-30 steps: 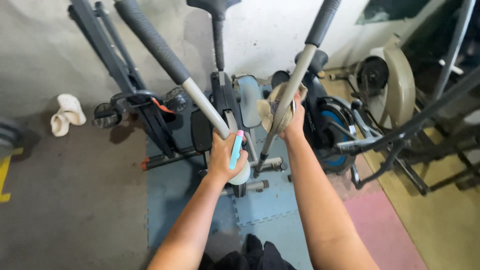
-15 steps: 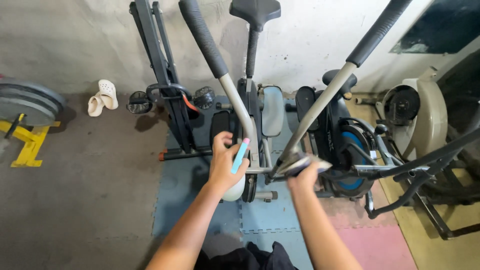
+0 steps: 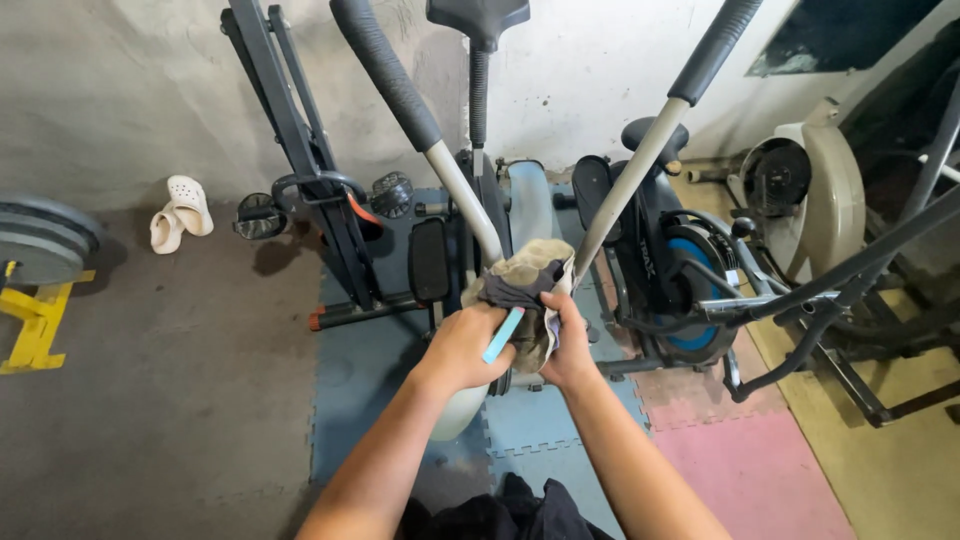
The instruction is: Wiping down elliptical machines and stationary exercise bikes with a spray cleaner and a cloth.
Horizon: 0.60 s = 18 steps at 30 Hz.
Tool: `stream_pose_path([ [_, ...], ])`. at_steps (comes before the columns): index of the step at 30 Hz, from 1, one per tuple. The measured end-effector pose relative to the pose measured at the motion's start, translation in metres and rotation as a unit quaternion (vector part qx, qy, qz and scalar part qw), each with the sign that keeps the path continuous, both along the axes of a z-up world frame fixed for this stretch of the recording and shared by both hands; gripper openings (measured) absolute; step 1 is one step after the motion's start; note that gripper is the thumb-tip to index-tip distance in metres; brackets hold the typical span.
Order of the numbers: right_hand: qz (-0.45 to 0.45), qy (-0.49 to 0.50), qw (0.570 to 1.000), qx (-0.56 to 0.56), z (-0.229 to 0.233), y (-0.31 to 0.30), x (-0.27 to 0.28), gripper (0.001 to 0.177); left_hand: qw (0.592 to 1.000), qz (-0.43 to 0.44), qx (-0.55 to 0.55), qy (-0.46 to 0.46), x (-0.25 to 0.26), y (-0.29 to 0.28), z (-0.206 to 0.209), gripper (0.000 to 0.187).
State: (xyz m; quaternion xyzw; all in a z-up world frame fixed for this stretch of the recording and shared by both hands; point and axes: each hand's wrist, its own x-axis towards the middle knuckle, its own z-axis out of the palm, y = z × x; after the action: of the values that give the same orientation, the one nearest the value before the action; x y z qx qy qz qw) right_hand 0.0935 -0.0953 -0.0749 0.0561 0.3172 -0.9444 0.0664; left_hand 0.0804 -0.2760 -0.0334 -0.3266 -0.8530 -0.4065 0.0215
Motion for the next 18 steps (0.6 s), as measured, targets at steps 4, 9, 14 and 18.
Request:
stream_pose_path([
  [4, 0.021, -0.033, 0.999, 0.027, 0.038, 0.005, -0.016, 0.045, 0.996, 0.010, 0.050, 0.074, -0.003, -0.006, 0.020, 0.031],
  [9, -0.147, 0.068, 0.968, 0.193, 0.114, -0.012, -0.055, 0.036, 0.972, 0.194, 0.084, 0.103, -0.029, -0.009, 0.014, 0.024],
  [14, -0.276, 0.281, 0.836, 0.383, 0.182, -0.075, -0.119, 0.050, 0.943, 0.217, 0.214, 0.132, -0.062, 0.013, -0.006, 0.036],
  [18, -0.488, 0.405, 0.405, 0.658, 0.221, -0.138, -0.148, 0.095, 0.922, 0.195, 0.299, 0.149, -0.079, 0.022, -0.009, 0.033],
])
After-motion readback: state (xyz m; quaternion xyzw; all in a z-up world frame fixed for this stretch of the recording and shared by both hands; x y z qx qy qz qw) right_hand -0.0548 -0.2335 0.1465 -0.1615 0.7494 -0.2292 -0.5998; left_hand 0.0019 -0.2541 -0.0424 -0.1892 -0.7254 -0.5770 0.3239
